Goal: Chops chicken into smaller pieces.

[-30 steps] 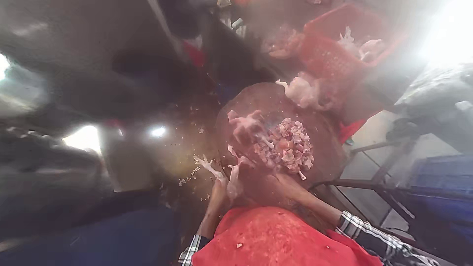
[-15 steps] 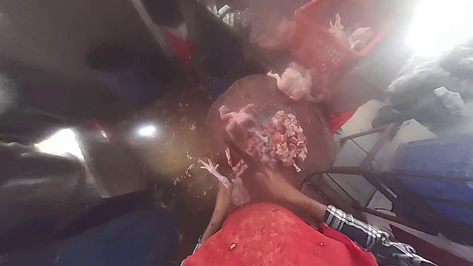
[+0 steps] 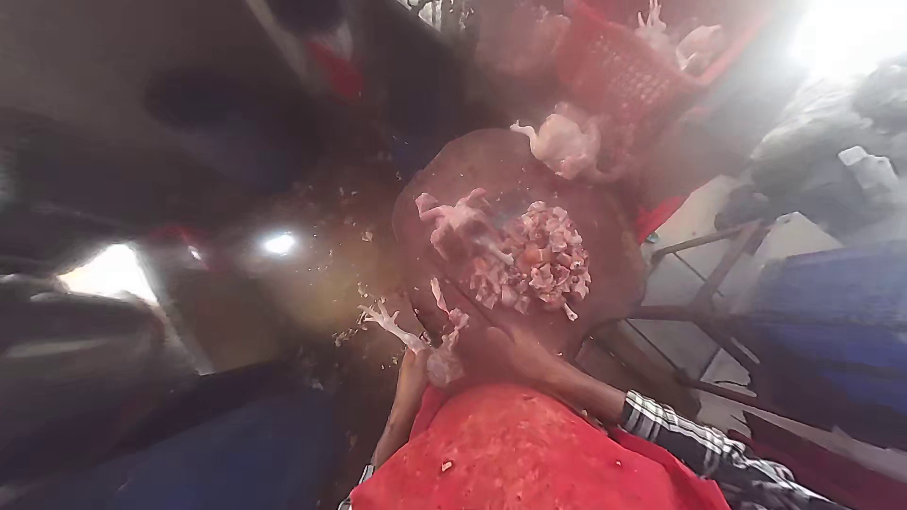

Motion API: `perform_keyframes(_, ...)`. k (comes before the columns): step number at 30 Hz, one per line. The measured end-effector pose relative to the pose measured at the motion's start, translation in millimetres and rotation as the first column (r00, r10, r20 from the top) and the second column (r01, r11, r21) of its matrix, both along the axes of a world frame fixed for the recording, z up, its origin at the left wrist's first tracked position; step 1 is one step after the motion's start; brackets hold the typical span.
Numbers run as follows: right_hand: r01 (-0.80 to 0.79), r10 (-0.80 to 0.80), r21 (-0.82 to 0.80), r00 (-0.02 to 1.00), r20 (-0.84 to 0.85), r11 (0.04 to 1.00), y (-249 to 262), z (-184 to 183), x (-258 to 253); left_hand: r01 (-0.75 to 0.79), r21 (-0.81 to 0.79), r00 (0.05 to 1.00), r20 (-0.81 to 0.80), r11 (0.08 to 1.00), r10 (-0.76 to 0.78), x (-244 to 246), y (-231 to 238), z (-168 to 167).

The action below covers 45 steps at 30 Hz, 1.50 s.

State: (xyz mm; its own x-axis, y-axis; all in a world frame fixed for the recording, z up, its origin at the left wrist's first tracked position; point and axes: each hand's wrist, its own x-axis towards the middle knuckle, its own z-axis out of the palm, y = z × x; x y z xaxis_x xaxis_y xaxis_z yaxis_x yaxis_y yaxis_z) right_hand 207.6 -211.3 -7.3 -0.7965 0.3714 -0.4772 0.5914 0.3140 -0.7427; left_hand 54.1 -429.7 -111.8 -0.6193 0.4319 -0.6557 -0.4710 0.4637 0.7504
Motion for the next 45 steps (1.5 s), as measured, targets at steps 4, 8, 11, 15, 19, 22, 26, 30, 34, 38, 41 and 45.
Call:
perform_keyframes(4,-0.046,0.079,-0.333,0.993,0.085,0.942,-1,-38,7,-0.023,0.005,1.000,0.000,1.000,0.023,-12,-1,9)
perform_keyframes(8,0.242,-0.101,-0.488,0.950,0.297,0.839,30,-66,39,-0.121,-0.024,0.981,-0.157,0.992,0.116,-40,11,46)
perform_keyframes(11,0.262,-0.208,-0.187,0.942,0.264,0.947,54,-34,27,-0.113,0.091,0.963,-0.236,0.989,0.132,-51,39,76)
perform_keyframes(15,0.128,-0.151,-0.117,0.964,-0.218,0.985,58,58,-21,0.149,0.024,0.957,-0.257,0.989,-0.138,-52,83,36)
perform_keyframes(19,0.051,-0.069,-0.047,0.803,-0.592,0.998,24,85,-40,0.140,-0.135,0.948,-0.266,0.981,-0.172,-46,95,-5)
perform_keyframes(22,-0.046,0.055,0.048,0.974,-0.218,0.998,11,-6,-15,0.103,-0.054,0.955,-0.273,0.993,-0.114,-38,89,-3)
perform_keyframes(26,-0.002,0.025,-0.110,0.977,0.211,0.994,18,-52,-18,0.022,-0.012,0.981,-0.195,1.000,-0.024,-29,60,12)
perform_keyframes(30,-0.033,0.033,-0.036,0.999,-0.009,0.999,20,37,-33,-0.128,-0.022,0.966,-0.231,0.992,0.119,-41,17,28)
perform_keyframes(34,-0.099,0.084,-0.027,0.935,-0.346,0.995,22,60,-39,-0.132,-0.020,0.956,-0.268,0.991,0.122,-60,-10,21)
perform_keyframes(38,-0.199,0.199,-0.014,0.973,0.119,0.980,47,-36,-8,-0.072,-0.088,0.966,-0.252,0.994,0.048,-59,-8,21)
perform_keyframes(41,-0.260,0.239,0.024,0.918,0.318,0.965,56,-32,-9,0.019,-0.017,0.974,-0.225,1.000,-0.022,-62,-14,29)
perform_keyframes(45,-0.207,0.207,0.003,0.978,0.005,0.978,24,20,-22,-0.101,0.390,0.994,0.082,0.915,0.075,-67,-34,38)
